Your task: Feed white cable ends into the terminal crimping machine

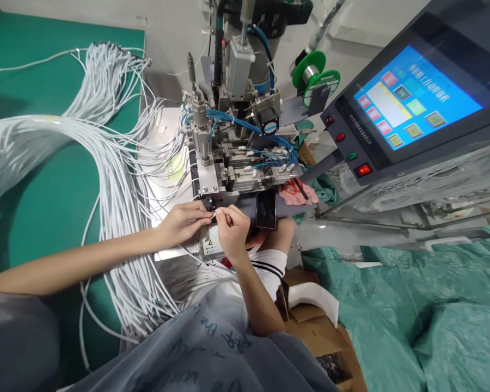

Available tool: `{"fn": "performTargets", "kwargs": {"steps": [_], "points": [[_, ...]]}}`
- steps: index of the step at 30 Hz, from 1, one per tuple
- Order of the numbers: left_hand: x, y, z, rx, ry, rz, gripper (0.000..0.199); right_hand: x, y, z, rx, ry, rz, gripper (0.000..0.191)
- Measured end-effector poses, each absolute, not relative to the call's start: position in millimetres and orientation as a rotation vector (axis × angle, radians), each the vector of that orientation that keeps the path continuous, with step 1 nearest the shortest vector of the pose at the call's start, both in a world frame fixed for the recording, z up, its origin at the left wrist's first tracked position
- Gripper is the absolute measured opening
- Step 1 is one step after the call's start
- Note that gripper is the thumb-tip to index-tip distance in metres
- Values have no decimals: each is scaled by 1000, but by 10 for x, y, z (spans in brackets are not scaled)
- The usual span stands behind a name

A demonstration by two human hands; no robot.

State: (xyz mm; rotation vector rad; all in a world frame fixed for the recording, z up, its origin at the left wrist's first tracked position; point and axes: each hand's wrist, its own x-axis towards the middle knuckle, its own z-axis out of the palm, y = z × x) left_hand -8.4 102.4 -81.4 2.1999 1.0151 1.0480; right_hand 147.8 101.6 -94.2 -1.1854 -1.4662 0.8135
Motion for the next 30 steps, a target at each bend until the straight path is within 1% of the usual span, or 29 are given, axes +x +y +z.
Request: {"fn": "performTargets", "kwargs": {"steps": [2, 6, 8, 11, 13, 18, 23, 30], "points": [[-103, 1062, -828, 2309, 1042, 876, 24, 1539, 1075, -1022, -1211, -1475, 891, 21], [-130, 1151, -813, 2430, 1189, 400, 30, 1709, 1250, -1239, -1274, -1436, 1105, 16], [-127, 1178, -792, 2424, 1217, 281, 31, 1761, 1315, -1319, -1315, -1405, 1191, 18], [-111, 1189, -776, 2441, 1226, 224, 29, 1761, 1355, -1364, -1314, -1374, 1312, 20], [-105, 1186, -778, 2461, 1226, 204, 27, 1729, 1358, -1364, -1288, -1347, 1364, 18], [-119, 1170, -798, 2471, 1199, 231, 24, 1659, 1370, -1372, -1268, -1312, 1393, 15], [-133, 1161, -828, 2546, 1172, 244, 34, 1655, 1386, -1379, -1276, -1328, 1393, 14], [-119, 1166, -787, 2625, 1171, 164, 35, 1694, 1443, -1371, -1293, -1369, 1514, 17]]}}
